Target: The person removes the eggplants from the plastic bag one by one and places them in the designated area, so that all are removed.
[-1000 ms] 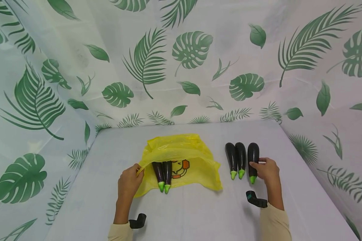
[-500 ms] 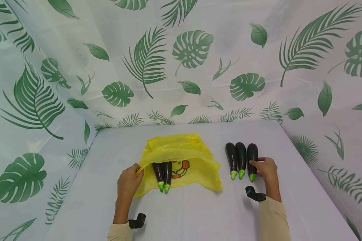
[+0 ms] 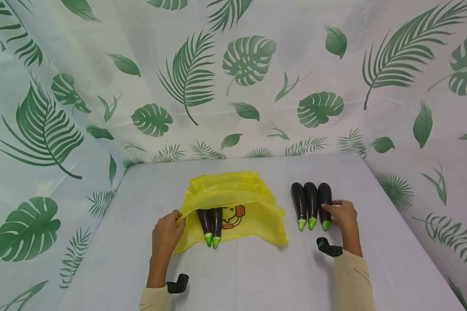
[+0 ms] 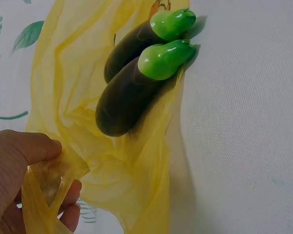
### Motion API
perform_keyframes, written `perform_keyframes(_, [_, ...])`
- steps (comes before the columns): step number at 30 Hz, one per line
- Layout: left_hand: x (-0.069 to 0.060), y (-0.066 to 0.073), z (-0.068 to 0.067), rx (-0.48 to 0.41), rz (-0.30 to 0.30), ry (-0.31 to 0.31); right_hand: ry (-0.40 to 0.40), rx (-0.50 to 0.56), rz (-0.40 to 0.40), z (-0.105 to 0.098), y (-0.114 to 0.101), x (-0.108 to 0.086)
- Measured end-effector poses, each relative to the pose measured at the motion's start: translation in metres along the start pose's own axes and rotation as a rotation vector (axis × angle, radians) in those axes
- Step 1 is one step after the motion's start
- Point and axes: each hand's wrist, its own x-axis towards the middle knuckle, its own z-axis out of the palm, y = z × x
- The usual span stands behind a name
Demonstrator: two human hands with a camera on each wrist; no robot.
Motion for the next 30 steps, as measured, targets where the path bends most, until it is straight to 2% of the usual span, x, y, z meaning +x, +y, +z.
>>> perform_keyframes(9, [0.000, 0.001, 0.001, 0.003, -0.006, -0.007, -0.001, -0.018, -0.042, -0.003, -0.001, -0.014])
perform_keyframes(17, [0.001, 0.002, 0.000, 0.004, -0.006, -0.006, 0.008, -0.009, -0.038, -0.004, 0.003, -0.012])
perform_keyframes(22, [0.000, 0.003, -0.001, -0.007, 0.015, 0.001, 0.003, 0.016, -0.044, -0.005, 0.005, -0.011])
perform_keyframes(25, [0.000, 0.004, -0.002, -0.014, 0.020, 0.003, 0.026, 0.010, -0.040, -0.005, 0.009, -0.006])
perform_keyframes(30, [0.000, 0.005, -0.002, -0.008, 0.025, 0.009, 0.036, -0.025, -0.045, -0.003, 0.030, 0.018])
